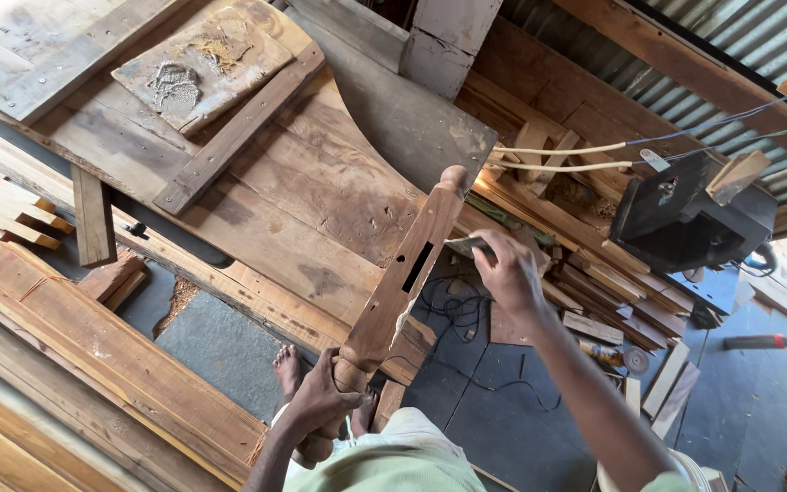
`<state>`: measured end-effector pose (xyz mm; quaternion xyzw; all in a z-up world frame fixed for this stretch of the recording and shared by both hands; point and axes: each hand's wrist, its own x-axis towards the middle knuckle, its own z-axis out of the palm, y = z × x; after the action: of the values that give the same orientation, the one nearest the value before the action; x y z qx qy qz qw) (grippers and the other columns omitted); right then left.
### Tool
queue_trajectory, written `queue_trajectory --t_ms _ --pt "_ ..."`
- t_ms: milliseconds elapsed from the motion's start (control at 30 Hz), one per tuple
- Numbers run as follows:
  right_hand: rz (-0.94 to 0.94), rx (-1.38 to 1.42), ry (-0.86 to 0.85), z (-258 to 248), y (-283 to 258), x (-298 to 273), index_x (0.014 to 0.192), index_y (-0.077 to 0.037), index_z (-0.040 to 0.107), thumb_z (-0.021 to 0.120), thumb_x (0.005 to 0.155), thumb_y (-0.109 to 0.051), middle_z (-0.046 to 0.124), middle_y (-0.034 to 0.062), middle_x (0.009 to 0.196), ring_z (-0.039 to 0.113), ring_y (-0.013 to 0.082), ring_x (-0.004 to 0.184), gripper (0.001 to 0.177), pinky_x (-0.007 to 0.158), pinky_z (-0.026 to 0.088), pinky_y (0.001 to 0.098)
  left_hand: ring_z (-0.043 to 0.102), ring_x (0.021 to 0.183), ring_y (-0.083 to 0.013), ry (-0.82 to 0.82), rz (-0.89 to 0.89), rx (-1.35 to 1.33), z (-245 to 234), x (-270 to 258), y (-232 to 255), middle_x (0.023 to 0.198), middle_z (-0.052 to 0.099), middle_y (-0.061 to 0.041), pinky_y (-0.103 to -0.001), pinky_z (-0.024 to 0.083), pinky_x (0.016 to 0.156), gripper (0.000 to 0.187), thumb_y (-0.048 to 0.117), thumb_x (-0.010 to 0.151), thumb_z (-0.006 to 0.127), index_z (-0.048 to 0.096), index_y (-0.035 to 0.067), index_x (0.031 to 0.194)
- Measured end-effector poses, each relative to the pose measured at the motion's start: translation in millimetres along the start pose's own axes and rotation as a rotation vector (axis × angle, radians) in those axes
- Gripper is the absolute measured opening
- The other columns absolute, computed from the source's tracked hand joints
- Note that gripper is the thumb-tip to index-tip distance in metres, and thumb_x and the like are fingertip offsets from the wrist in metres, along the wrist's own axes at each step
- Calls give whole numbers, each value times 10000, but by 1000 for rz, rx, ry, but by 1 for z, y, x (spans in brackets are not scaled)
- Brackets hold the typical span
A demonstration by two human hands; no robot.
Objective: The person sands a wooden bed frame part using a sanding block. They hold the piece with one hand and rub the sanding block along the edges and surfaces of the wood.
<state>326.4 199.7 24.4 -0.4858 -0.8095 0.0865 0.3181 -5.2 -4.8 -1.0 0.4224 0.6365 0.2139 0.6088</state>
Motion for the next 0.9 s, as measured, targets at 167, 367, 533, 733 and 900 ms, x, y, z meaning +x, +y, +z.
queue_trajectory --t_ms 167,367,533,733,900 --pt "78 237 -120 1 -9 18 1074 -70 759 779 885 -112 795 76 969 762 162 786 195 638 609 291 718 1036 -244 17 -9 27 0 -7 7 1159 705 -175 -325 581 934 947 257 620 918 429 53 1404" --pt "33 314 -297 19 2 26 1007 -56 780 747 935 -187 779 71 870 711 151 697 154 599 577 311 712 1089 -250 -18 -31 9 -3 -8 9 1206 686 -202 -307 562 1002 950 231 623 904 409 48 1414" --pt "172 159 -428 35 12 27 948 -54 764 704 973 -207 730 96 706 627 161 568 167 502 506 368 669 1142 -257 -18 40 39 -4 -6 9 1229 660 -219 -328 504 1060 989 233 626 926 378 28 1423" --pt "-208 163 -375 47 2 -6 942 -94 757 606 1045 -118 742 55 816 642 174 702 184 677 568 349 674 1162 -300 -32 22 6 -2 -3 -1 1236 669 -250 -369 506 1069 997 241 613 914 389 36 1436" --pt "-251 185 -303 50 -34 -33 1006 -78 771 680 989 -140 771 65 868 648 207 722 112 686 516 344 622 1245 -290 -22 25 44 -2 1 0 1300 615 -245 -366 449 1137 1049 243 635 949 329 42 1458"
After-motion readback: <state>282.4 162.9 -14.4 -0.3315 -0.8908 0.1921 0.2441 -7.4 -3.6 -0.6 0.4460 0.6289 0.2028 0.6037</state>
